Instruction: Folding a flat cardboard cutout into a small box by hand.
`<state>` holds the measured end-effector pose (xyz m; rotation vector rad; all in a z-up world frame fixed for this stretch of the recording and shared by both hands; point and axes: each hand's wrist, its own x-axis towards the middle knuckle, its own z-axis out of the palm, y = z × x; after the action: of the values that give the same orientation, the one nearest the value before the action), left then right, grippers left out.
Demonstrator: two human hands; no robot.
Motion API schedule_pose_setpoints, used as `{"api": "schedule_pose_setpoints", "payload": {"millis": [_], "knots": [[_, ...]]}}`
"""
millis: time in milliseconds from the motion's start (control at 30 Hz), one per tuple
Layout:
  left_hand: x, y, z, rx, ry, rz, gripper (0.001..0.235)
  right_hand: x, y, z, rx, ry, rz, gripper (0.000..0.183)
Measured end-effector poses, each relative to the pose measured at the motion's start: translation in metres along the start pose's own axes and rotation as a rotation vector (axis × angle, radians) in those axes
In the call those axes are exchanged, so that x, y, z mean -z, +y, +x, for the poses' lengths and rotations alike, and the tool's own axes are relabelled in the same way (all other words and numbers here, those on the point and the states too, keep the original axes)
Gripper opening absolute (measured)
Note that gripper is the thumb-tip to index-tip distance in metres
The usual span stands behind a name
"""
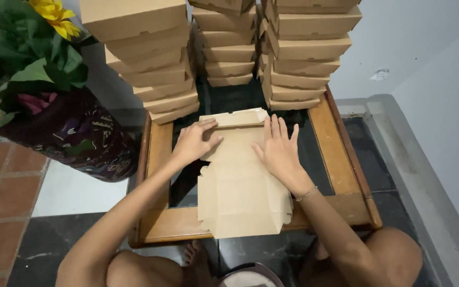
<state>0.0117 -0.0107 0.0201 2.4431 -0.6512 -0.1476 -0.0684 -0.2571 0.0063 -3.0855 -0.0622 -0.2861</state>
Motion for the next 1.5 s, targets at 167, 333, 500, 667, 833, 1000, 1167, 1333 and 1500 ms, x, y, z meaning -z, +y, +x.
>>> {"api": "schedule_pose_setpoints", "payload": {"millis": [167, 333, 500, 667, 833, 1000, 1167, 1333, 1500], "knots": [[-0.047, -0.037, 0.027, -0.109, 0.232, 0.347, 0.024, 0.022, -0.007, -0.003, 0.008, -0.067, 0.106, 0.081], [-0.045, -0.037, 0.032, -0.264, 0.414, 0.315, 0.015, 0.048, -0.014, -0.015, 0.022, -0.081, 0.272, 0.075], [-0.038, -0.040, 0.043, -0.198, 0.352, 0.275, 0.021, 0.062, -0.018, -0.020, 0.058, -0.057, 0.308, 0.072], [-0.023, -0.025, 0.040, -0.113, 0.280, 0.190, 0.026, 0.066, -0.023, -0.022, 0.127, -0.096, 0.280, 0.067], [-0.021, -0.030, 0.045, -0.053, 0.235, -0.349, 0.016, 0.047, -0.015, -0.022, 0.148, -0.175, 0.221, 0.066], [-0.012, -0.022, 0.046, -0.039, 0.235, -0.442, 0.013, 0.045, -0.016, -0.022, 0.174, -0.249, 0.186, 0.066], [-0.013, -0.009, 0.054, 0.048, 0.272, -0.459, 0.015, 0.041, -0.022, -0.022, 0.193, -0.283, 0.177, 0.067], [-0.011, 0.008, 0.055, 0.187, 0.301, -0.390, 0.017, 0.016, -0.026, -0.023, 0.213, -0.394, 0.136, 0.063], [-0.006, 0.018, 0.051, 0.205, 0.357, -0.371, 0.018, 0.032, -0.041, -0.027, 0.220, -0.499, 0.119, 0.067]]}}
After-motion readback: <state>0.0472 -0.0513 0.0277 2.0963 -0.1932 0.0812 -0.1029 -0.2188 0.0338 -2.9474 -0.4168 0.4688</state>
